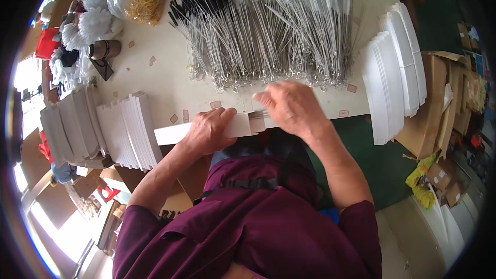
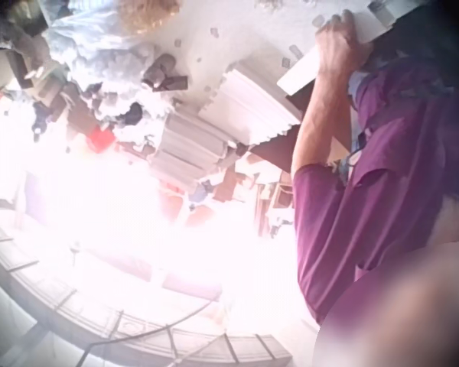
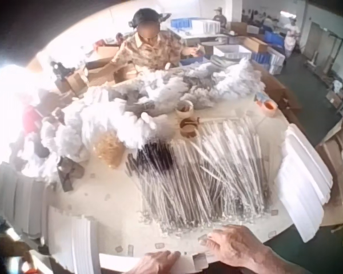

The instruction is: Placing bundles of long applicator swabs into white foam boxes at a manufacturing station.

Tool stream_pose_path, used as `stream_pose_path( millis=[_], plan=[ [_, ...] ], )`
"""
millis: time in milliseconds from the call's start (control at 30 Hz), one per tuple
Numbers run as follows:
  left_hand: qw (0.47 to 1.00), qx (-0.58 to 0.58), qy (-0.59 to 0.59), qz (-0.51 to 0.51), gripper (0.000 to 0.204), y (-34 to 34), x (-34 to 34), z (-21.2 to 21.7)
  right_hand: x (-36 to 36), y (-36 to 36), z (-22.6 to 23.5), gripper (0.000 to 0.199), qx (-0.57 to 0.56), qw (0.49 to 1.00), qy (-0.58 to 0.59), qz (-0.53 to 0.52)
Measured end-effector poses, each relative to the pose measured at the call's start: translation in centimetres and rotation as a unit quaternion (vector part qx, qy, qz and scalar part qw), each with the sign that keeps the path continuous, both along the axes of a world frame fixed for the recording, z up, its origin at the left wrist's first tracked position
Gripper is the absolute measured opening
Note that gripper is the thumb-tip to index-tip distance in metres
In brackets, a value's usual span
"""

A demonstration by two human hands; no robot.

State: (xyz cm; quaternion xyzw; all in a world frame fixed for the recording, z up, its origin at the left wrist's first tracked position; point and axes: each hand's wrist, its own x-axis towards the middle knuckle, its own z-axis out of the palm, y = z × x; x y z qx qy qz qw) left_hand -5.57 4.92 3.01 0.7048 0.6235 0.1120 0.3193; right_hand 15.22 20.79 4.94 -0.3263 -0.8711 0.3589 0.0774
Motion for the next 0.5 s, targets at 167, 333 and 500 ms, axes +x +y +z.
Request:
stream_pose_path(
  millis=[167, 333, 500],
  plan=[
    [0.998, 0.017, 0.010, 0.055, 0.049, -0.2, 0.1, -0.3, 2.1, 0.5, -1.1, 0.043, -0.010, 0.996, -0.036, -0.077],
    [0.996, 0.016, 0.020, 0.082, 0.050, 0.3, 1.8, -0.8, -0.2, -4.4, -3.0, 0.030, -0.029, 0.987, 0.068, -0.141],
    [0.994, -0.004, 0.015, 0.106, 0.051, -0.2, 2.1, -0.8, 1.4, -4.7, -3.7, 0.034, -0.325, 0.911, 0.130, -0.216]
  ],
)
